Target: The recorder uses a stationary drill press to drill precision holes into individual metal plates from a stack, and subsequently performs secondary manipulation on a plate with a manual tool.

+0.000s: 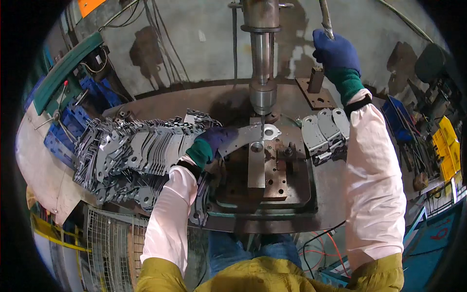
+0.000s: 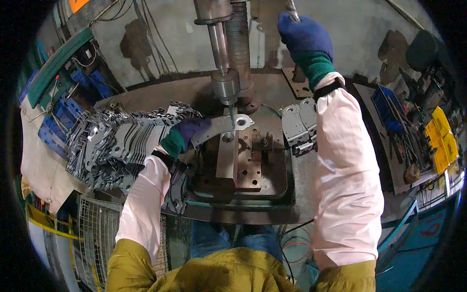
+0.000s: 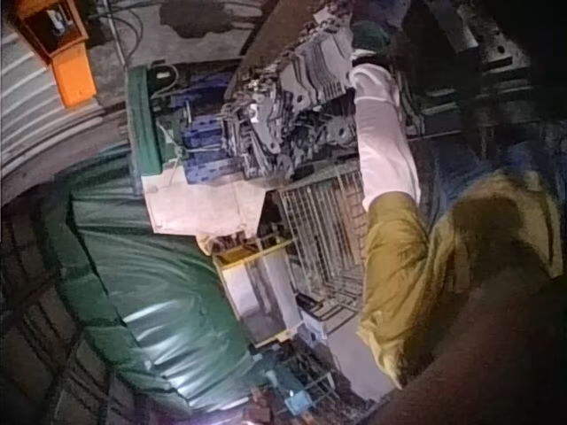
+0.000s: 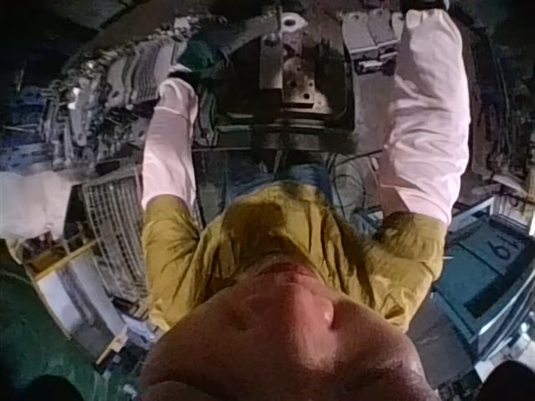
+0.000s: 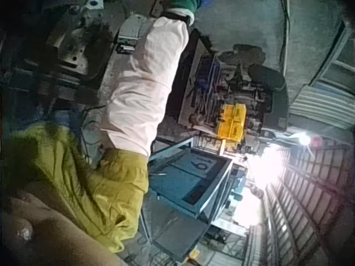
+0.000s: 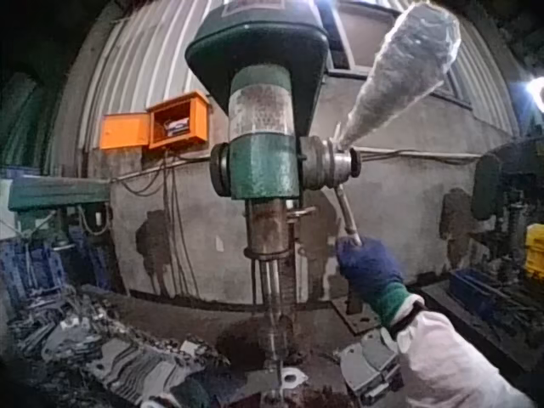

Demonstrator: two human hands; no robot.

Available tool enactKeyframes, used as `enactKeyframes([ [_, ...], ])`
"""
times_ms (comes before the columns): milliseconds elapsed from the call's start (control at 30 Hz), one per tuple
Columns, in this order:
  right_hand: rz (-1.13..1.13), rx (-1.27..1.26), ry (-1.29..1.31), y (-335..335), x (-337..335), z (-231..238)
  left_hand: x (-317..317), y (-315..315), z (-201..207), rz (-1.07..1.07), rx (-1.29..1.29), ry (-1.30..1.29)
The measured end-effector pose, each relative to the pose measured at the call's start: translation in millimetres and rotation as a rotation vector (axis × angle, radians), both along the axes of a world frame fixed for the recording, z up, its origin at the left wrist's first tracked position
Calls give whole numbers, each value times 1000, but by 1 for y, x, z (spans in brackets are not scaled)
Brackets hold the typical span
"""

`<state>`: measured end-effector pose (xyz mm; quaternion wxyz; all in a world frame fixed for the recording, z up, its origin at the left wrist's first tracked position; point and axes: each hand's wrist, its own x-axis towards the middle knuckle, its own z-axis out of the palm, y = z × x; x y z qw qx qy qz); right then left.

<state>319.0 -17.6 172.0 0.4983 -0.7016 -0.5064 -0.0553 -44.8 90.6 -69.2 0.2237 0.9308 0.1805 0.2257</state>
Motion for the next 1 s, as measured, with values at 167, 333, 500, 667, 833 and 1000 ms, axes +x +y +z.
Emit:
enactKeyframes([
  [167, 10, -14, 50, -3, 10, -6, 13, -12, 18, 27, 412, 266],
  [333, -87, 174, -100, 13, 11, -8, 7, -3, 3, 46, 123, 121],
  [500, -12, -17, -33, 0, 3, 1, -7, 7, -3, -19, 380, 135],
  [667, 22, -73, -59, -8, 10, -1, 5, -23, 21, 51, 422, 155],
  [833, -103, 72, -78, 4, 0, -5, -3, -15, 14, 9, 395, 105],
  [1000, -169, 136, -76, 16, -3, -3, 1, -14, 12, -11, 380, 75],
])
